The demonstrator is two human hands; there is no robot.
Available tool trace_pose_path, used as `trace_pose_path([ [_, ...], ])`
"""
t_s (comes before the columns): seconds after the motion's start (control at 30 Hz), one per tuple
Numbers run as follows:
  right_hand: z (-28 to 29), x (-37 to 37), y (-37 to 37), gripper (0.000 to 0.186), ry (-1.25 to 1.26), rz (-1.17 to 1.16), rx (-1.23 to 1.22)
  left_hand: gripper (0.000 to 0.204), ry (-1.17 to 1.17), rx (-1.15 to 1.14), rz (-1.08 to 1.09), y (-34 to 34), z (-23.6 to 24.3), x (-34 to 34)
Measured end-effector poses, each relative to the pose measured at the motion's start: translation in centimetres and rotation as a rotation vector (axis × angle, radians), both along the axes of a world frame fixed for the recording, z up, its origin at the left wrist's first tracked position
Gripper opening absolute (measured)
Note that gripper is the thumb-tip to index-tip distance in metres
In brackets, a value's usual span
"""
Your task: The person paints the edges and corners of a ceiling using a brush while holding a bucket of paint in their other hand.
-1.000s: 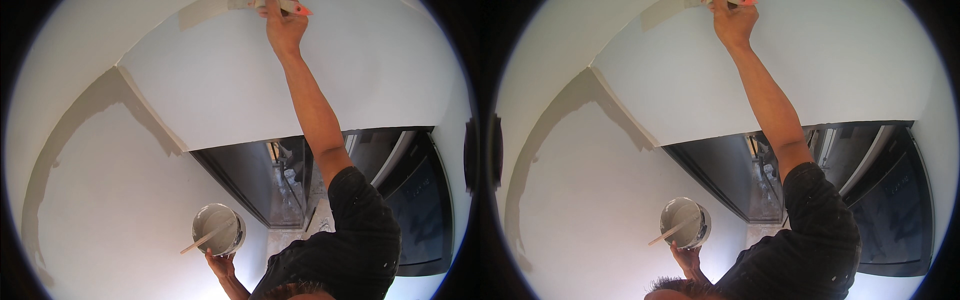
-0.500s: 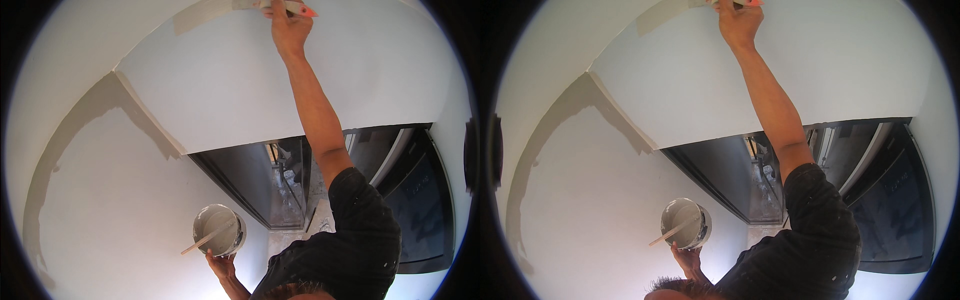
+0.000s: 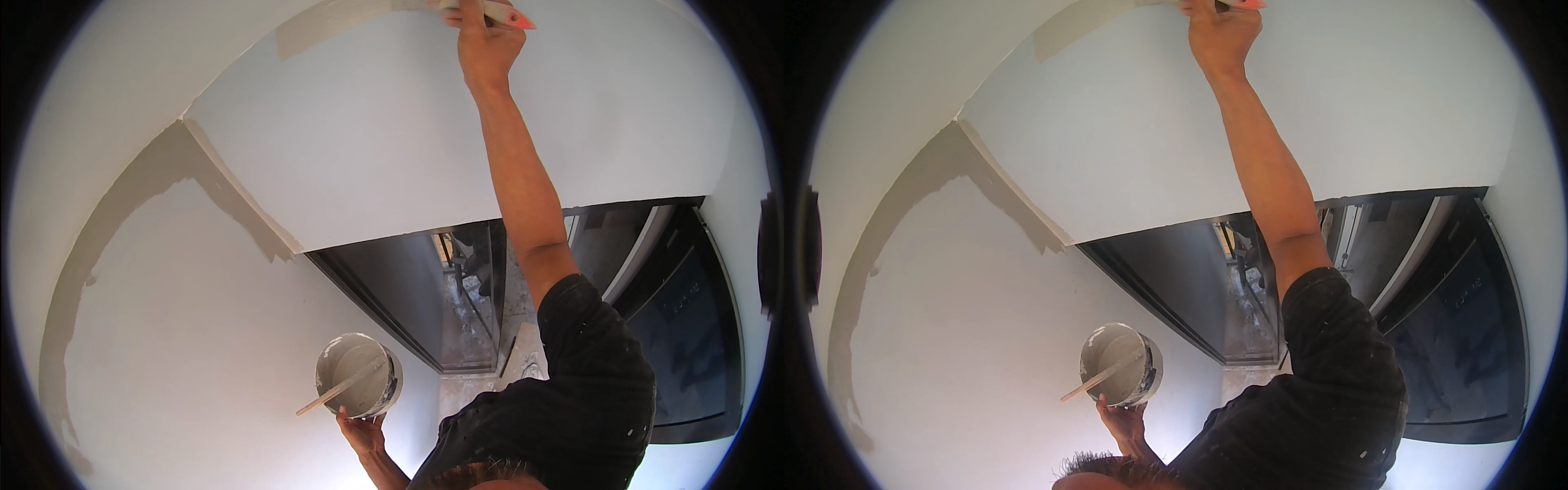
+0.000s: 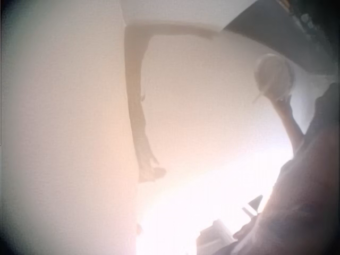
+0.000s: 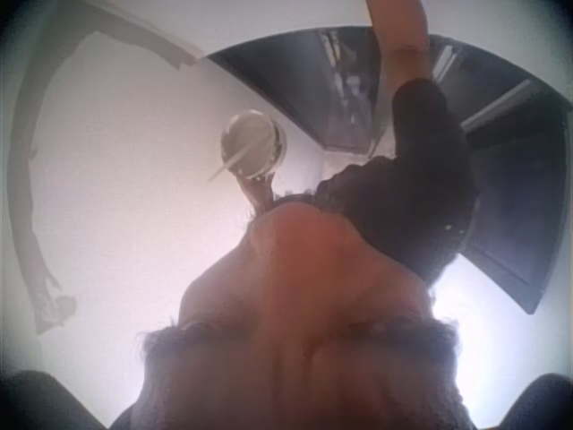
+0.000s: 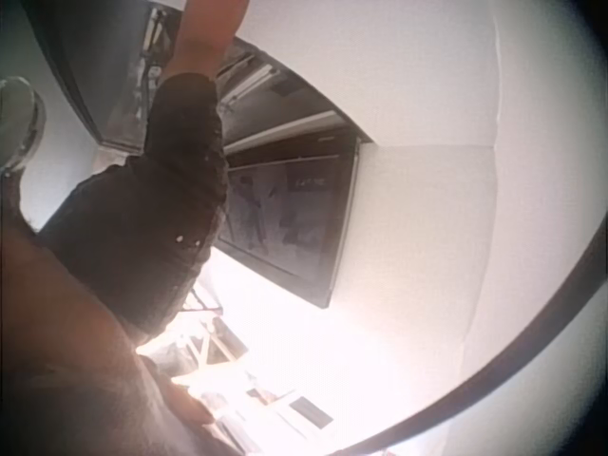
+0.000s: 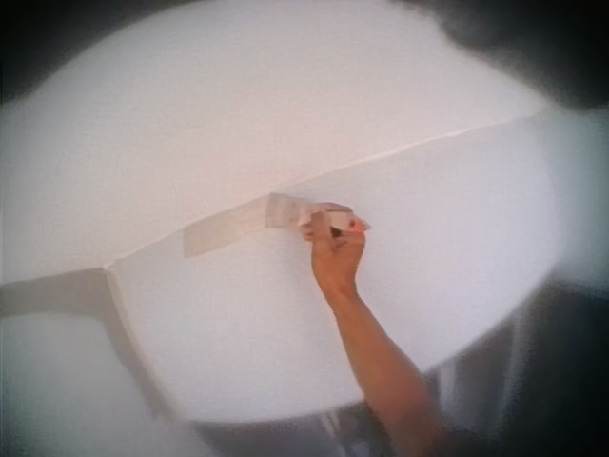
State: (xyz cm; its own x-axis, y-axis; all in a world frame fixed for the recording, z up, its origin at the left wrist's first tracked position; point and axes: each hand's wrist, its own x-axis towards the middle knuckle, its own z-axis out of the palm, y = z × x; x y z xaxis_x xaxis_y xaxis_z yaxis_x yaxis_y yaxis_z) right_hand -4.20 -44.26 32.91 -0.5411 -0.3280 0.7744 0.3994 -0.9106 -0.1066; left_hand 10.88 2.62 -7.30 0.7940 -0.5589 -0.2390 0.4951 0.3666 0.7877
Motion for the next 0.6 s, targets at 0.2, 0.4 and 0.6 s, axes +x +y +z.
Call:
trace_pose_path([
  [0.2, -0.6, -2.1, -0.5, 0.016, -0.069, 0.004, 0.026, 0.090, 0.013, 0.009, 0.004, -0.1, 0.2, -0.2],
  [0.4, -2.8, -4.7, 3.5, 0.035, -0.175, 0.063, -0.039, 0.089, 0.007, 0.018, -0.008, 0.2, 0.2, 0.0],
  [0.6, -4.2, -5.1, 6.0, 0.035, -0.401, 0.209, 0.037, 0.087, -0.045, 0.056, -0.040, 0.4, 0.9, -0.1],
])
